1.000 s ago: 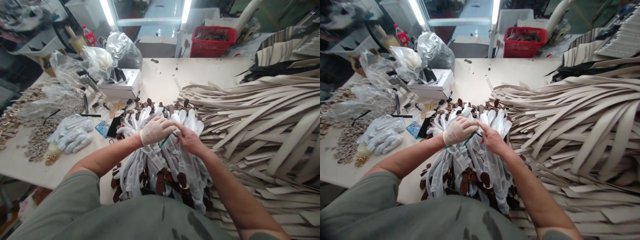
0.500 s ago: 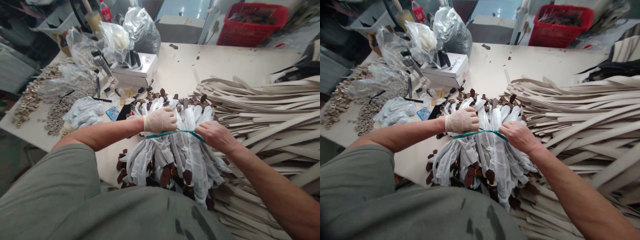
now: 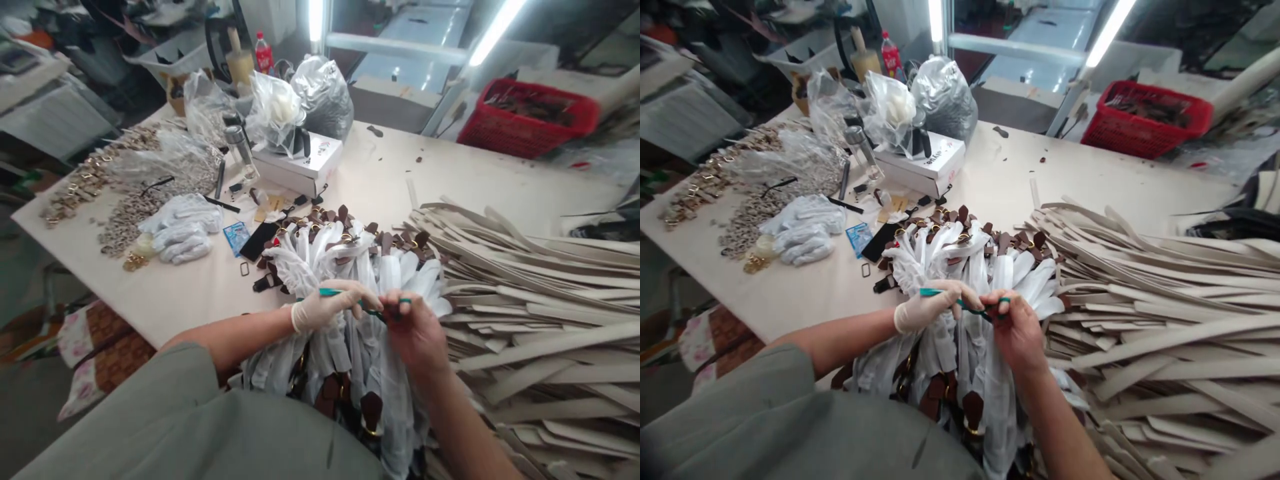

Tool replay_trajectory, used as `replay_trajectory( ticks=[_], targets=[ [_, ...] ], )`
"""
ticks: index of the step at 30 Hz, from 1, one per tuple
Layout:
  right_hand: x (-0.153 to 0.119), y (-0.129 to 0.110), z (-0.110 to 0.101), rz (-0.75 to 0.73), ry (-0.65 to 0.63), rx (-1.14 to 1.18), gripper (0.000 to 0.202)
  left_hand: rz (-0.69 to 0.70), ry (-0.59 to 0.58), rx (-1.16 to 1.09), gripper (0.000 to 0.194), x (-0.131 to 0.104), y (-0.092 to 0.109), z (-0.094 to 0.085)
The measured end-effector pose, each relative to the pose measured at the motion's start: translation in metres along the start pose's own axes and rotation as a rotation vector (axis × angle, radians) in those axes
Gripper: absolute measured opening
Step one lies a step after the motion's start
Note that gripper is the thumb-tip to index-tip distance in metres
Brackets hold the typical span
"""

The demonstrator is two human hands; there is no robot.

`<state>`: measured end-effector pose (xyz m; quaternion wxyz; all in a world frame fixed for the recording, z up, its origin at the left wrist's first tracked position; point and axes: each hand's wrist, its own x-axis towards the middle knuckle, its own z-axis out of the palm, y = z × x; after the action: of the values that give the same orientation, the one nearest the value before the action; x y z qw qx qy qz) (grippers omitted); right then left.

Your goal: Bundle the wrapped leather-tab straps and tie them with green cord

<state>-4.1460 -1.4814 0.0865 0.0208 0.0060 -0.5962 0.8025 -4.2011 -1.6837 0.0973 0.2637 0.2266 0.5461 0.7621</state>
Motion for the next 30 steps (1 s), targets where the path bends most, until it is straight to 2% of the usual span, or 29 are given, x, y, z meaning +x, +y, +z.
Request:
replay_trajectory(
  ticks=[1,3,5,7,9,14,17,18,20,24,26,28,30],
  targets=[
    [0.006,0.007,0.006,0.016,0.068,0.117,0.043,-0.059,0.053,-0.192,0.058,0.007,-0.007,0.004],
    [0.019,0.015,0.012,0.054,0.116,0.259,0.049,-0.141,0.094,-0.474,0.064,0.021,-0.021,0.008],
    [0.028,0.013,0.013,0.079,0.107,0.348,0.055,-0.176,0.102,-0.595,0.066,0.035,-0.028,0.012],
    [0.033,0.001,0.015,0.059,0.100,0.429,0.063,-0.180,0.140,-0.615,0.067,0.044,-0.024,0.016],
    [0.030,-0.020,0.021,0.038,0.086,0.477,0.067,-0.148,0.151,-0.613,0.068,0.044,-0.010,0.025],
    [-0.003,-0.097,0.058,0.082,-0.030,0.325,0.054,-0.028,-0.058,-0.507,0.067,0.011,0.061,0.053],
    [-0.007,-0.130,0.068,0.126,-0.087,0.228,0.056,-0.076,-0.101,-0.427,0.070,0.004,0.094,0.058],
    [-0.004,-0.131,0.064,0.159,-0.091,0.225,0.056,-0.125,-0.079,-0.407,0.071,0.005,0.096,0.054],
    [0.003,-0.114,0.041,0.221,-0.057,0.258,0.056,-0.230,0.009,-0.406,0.073,0.007,0.083,0.039],
    [-0.007,-0.041,-0.031,0.284,0.136,0.365,0.056,-0.356,0.213,-0.548,0.069,-0.010,0.021,-0.001],
    [-0.018,-0.018,-0.055,0.312,0.229,0.382,0.051,-0.362,0.269,-0.602,0.066,-0.023,0.002,-0.012],
    [-0.023,-0.020,-0.063,0.326,0.250,0.360,0.050,-0.324,0.277,-0.608,0.064,-0.029,0.006,-0.012],
    [-0.022,-0.044,-0.056,0.329,0.203,0.293,0.051,-0.277,0.250,-0.564,0.063,-0.028,0.027,-0.006]
  ],
)
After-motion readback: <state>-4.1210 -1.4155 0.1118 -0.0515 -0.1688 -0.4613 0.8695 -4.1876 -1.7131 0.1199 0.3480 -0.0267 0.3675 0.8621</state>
